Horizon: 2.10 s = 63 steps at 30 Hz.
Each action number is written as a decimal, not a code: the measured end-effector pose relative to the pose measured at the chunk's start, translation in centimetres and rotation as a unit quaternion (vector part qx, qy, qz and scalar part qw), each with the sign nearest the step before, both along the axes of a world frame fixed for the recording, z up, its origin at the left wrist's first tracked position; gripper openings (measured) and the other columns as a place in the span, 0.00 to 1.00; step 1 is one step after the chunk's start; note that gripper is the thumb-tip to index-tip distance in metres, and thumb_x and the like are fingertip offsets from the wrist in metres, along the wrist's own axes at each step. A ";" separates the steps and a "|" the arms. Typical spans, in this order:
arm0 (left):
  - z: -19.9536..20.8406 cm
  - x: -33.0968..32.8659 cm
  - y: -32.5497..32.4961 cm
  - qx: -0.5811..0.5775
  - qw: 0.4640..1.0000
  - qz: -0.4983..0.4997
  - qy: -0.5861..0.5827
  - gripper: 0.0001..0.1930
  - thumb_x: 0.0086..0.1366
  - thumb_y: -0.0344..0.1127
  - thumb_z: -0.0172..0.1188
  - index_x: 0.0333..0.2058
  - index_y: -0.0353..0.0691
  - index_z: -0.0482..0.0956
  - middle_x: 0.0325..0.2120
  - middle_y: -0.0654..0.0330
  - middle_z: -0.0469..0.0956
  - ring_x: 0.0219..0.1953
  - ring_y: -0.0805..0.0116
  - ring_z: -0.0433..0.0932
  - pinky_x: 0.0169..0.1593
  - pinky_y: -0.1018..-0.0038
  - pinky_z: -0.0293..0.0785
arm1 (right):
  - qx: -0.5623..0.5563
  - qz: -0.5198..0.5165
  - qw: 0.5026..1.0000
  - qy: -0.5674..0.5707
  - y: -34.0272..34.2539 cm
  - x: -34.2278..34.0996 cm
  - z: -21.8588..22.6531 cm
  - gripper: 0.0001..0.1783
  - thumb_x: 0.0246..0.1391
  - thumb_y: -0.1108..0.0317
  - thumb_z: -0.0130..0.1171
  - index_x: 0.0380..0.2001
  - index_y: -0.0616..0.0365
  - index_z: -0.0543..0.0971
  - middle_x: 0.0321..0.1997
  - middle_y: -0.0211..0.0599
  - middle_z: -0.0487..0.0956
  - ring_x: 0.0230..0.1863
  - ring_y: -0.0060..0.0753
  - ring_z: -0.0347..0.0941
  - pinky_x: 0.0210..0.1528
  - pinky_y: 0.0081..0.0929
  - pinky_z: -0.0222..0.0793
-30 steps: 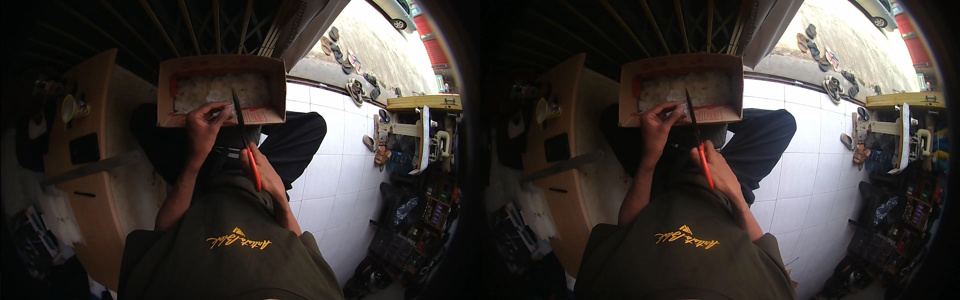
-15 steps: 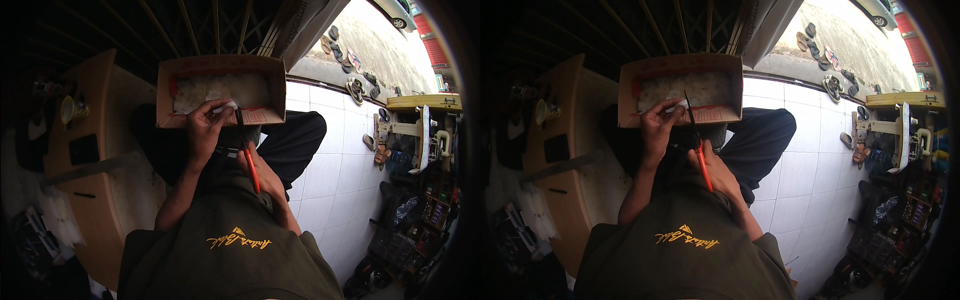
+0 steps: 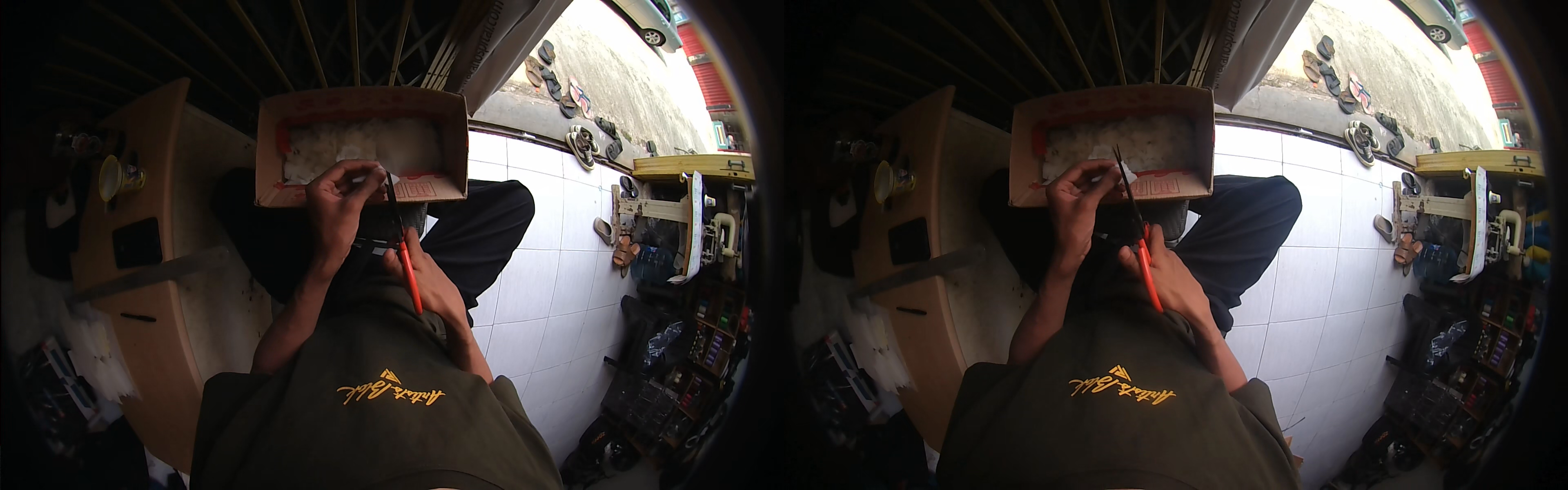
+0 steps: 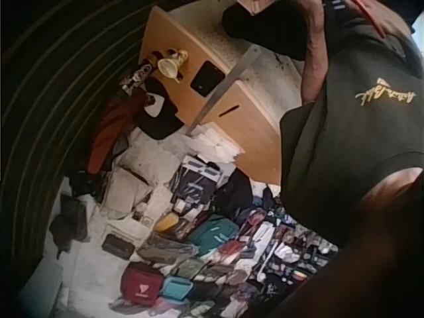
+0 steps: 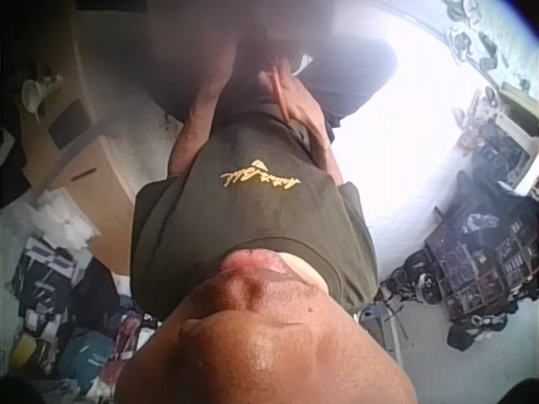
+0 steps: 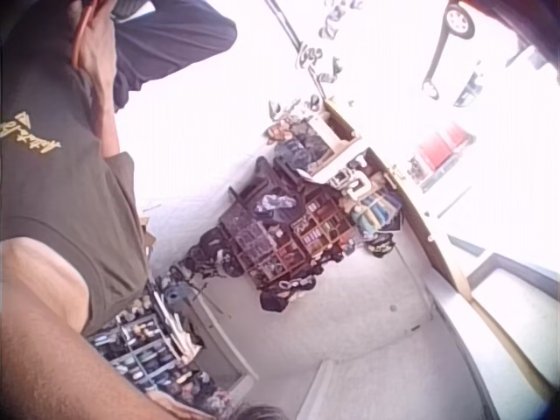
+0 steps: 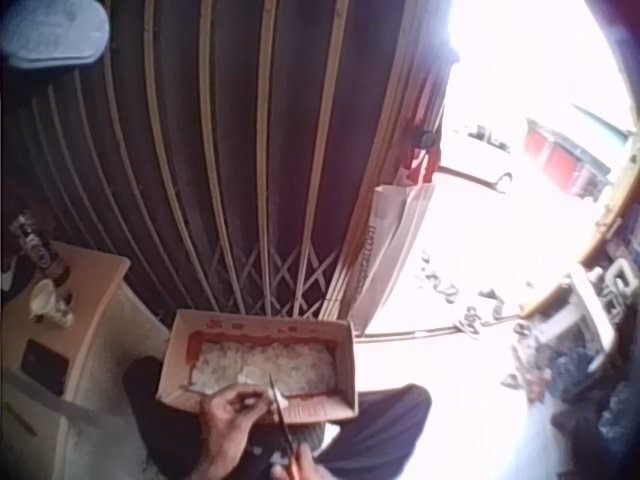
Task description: The person cuts small pieces of white fabric using shears while holding the material over a cardboard box.
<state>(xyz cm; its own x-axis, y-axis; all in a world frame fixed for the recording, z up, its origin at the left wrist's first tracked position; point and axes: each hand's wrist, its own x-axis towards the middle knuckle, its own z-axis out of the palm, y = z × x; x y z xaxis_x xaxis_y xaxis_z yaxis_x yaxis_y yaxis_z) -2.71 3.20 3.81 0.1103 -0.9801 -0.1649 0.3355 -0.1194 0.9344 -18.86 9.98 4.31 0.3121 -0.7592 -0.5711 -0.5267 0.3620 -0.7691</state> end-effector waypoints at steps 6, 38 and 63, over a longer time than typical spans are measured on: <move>-0.4 0.8 0.1 -0.006 0.997 -0.036 -0.061 0.07 0.62 0.26 0.64 0.39 0.30 0.82 0.33 0.57 0.84 0.33 0.74 0.83 0.38 0.80 0.81 | 0.015 -0.016 1.000 -0.003 -0.2 0.0 0.5 0.36 0.62 0.36 0.47 0.48 0.64 0.60 0.32 0.63 0.76 0.40 0.68 0.74 0.42 0.49 0.66; -0.2 1.9 0.8 -0.054 0.984 -0.087 -0.142 0.10 0.65 0.22 0.59 0.44 0.28 0.80 0.42 0.57 0.80 0.46 0.72 0.80 0.50 0.78 0.78 | 0.007 -0.104 0.994 0.013 -0.5 -0.1 0.6 0.34 0.54 0.38 0.58 0.31 0.67 0.76 0.23 0.54 0.76 0.31 0.53 0.77 0.38 0.42 0.68; -0.3 0.7 1.0 -0.021 0.993 -0.082 -0.080 0.07 0.66 0.28 0.61 0.41 0.32 0.79 0.30 0.61 0.82 0.31 0.78 0.81 0.36 0.82 0.76 | -0.020 0.027 0.999 -0.017 0.0 -0.1 0.1 0.47 0.57 0.29 0.47 0.57 0.67 0.60 0.36 0.63 0.76 0.44 0.66 0.74 0.46 0.46 0.67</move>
<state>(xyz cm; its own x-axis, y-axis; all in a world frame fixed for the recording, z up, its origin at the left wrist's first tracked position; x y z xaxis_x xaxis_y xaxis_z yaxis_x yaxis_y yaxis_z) -1.97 4.16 3.51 -0.0301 -0.9926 -0.1176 0.1612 -0.1210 0.9795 -19.01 9.95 4.40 0.3715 -0.7626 -0.5296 -0.5176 0.3035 -0.8000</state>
